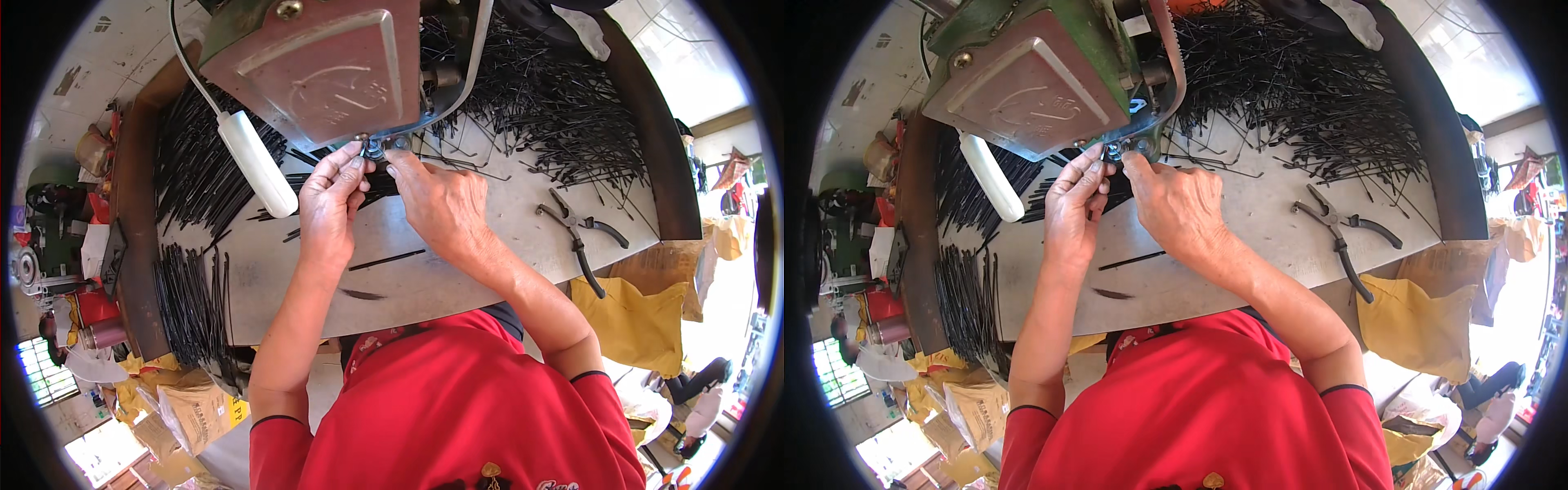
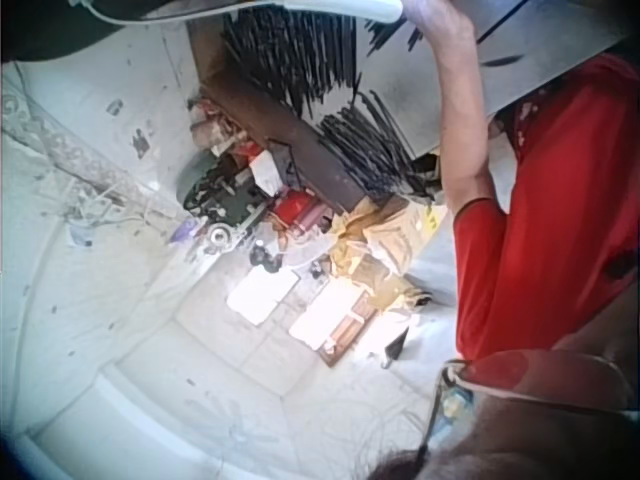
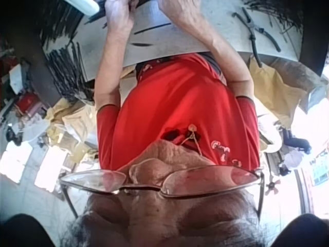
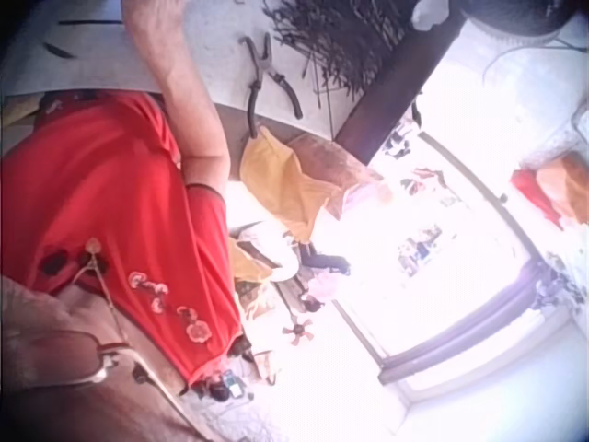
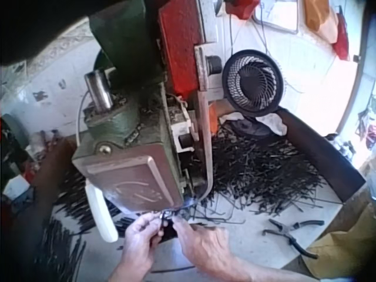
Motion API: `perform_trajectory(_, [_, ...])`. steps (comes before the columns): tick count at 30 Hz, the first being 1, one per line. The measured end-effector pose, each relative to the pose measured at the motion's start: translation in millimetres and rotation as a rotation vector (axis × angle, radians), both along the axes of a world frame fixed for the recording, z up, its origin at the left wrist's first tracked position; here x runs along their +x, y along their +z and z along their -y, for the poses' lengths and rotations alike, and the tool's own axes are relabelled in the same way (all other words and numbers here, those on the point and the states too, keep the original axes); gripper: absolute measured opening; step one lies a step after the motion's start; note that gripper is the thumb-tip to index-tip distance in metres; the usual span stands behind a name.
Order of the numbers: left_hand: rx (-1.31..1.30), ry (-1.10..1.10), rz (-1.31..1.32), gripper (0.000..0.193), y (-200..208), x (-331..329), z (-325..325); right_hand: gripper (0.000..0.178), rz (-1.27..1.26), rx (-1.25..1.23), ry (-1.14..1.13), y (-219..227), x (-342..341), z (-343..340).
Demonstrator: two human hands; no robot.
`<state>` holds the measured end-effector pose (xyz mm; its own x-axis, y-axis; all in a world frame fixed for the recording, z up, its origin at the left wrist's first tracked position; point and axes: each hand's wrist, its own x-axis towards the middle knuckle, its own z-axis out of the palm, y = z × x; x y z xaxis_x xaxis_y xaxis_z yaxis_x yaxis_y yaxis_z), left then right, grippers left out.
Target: The person repeatedly picks up thin black metal rods and inserts them into a manual bending machine. They operate the machine's lever to bend the rods into a U-shape and then remove the finished pieces, placing them on the workbench.
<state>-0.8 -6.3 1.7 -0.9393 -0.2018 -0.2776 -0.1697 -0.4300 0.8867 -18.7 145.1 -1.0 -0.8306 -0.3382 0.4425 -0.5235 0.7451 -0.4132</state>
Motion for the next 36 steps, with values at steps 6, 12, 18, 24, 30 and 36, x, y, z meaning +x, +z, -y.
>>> perform_trajectory(6, [0.074,-0.041,0.003,0.024,-1.6,-2.5,5.1,0.018,0.008,-0.016,0.0,1.1,0.0,1.4])
perform_trajectory(12, [0.089,-0.05,-0.002,0.024,-1.5,-2.5,6.7,0.018,-0.003,-0.016,-0.011,-0.7,0.8,1.9])
perform_trajectory(18, [0.06,-0.046,-0.012,0.023,-1.0,-2.0,4.8,0.018,-0.03,-0.041,0.013,-1.4,2.2,0.4])
perform_trajectory(24, [-0.002,-0.003,-0.011,0.023,0.9,-2.4,-1.5,0.021,-0.013,-0.041,0.014,-1.6,1.1,1.1])
perform_trajectory(30, [0.086,0.042,0.0,0.023,-2.5,0.2,-6.9,0.026,-0.044,-0.083,0.006,-11.0,2.7,3.3])
perform_trajectory(36, [0.095,0.058,-0.003,0.024,-1.8,2.5,-9.9,0.028,-0.02,-0.065,-0.001,-10.5,2.5,5.2])
